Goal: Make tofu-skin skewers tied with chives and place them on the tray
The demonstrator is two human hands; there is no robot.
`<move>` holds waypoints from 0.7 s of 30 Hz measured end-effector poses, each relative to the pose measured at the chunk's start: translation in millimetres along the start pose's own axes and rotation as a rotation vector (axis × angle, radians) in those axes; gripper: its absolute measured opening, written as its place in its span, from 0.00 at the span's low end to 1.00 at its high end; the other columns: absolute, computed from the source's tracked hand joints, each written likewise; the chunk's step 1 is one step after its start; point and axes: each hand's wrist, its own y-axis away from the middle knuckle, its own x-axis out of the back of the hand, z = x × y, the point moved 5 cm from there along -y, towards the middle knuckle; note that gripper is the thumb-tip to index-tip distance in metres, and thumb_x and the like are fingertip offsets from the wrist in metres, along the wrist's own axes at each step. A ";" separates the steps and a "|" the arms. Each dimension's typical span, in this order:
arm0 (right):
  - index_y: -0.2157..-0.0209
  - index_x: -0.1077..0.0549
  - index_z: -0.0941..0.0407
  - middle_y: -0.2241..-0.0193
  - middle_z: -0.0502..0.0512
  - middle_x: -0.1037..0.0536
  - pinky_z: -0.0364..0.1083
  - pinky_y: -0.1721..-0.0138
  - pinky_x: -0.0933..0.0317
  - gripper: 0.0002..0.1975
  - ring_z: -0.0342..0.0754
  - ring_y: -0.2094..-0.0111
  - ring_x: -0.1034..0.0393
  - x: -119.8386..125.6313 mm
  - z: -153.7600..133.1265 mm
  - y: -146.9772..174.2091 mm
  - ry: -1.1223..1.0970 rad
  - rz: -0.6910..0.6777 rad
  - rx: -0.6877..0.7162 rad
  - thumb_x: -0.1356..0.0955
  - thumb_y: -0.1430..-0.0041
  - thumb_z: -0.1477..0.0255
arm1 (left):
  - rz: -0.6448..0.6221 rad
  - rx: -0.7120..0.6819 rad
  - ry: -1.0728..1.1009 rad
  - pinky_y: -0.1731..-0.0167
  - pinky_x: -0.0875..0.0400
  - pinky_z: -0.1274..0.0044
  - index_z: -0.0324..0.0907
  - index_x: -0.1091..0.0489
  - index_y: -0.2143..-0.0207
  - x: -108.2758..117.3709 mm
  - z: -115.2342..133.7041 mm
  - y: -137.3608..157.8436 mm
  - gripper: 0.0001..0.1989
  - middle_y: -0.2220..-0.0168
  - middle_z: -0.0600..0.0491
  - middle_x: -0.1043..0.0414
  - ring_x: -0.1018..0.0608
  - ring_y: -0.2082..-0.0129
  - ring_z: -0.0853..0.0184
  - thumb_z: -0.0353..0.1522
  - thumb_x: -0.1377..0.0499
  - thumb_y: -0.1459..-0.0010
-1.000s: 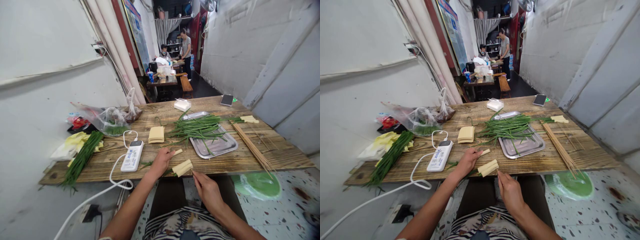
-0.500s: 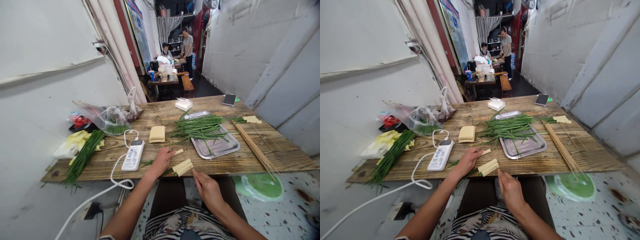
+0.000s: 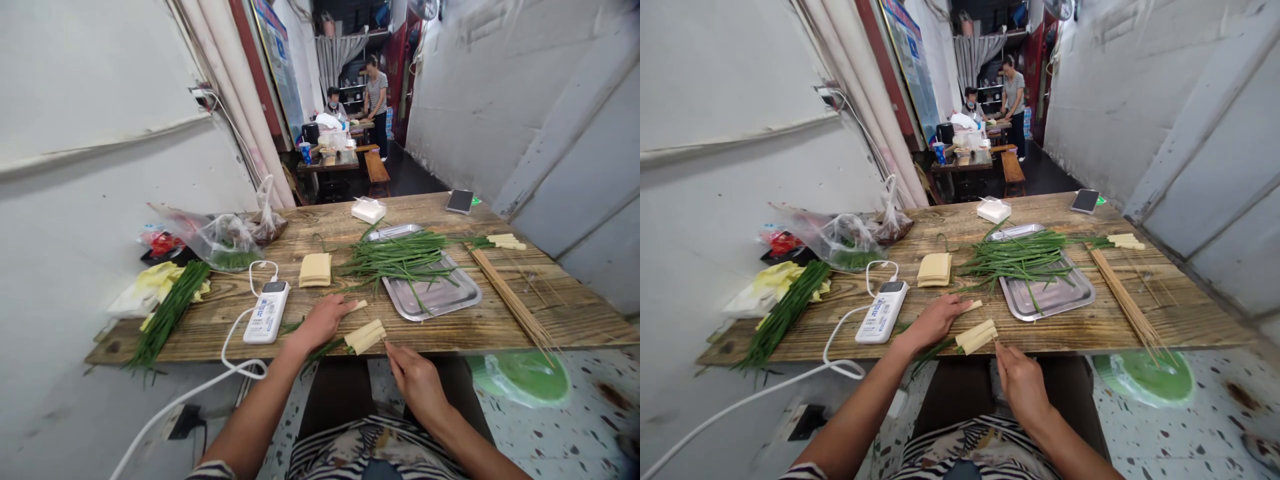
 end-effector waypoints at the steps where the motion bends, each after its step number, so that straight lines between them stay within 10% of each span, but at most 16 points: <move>1: 0.57 0.24 0.63 0.72 0.57 0.23 0.40 0.67 0.34 0.18 0.44 0.73 0.27 0.0 0.3 -0.4 -0.004 -0.010 -0.002 0.43 0.34 0.75 | -0.005 -0.001 -0.015 0.64 0.37 0.75 0.46 0.33 0.46 0.1 -0.1 -0.1 0.19 0.66 0.49 0.32 0.32 0.65 0.64 0.30 0.56 0.34; 21: 0.55 0.25 0.64 0.73 0.57 0.23 0.40 0.70 0.35 0.17 0.44 0.73 0.28 4.7 0.2 1.1 0.009 0.013 0.051 0.43 0.34 0.75 | 0.039 -0.043 0.025 0.64 0.38 0.74 0.43 0.31 0.49 -5.2 -2.5 -1.4 0.21 0.67 0.49 0.33 0.33 0.67 0.64 0.34 0.60 0.32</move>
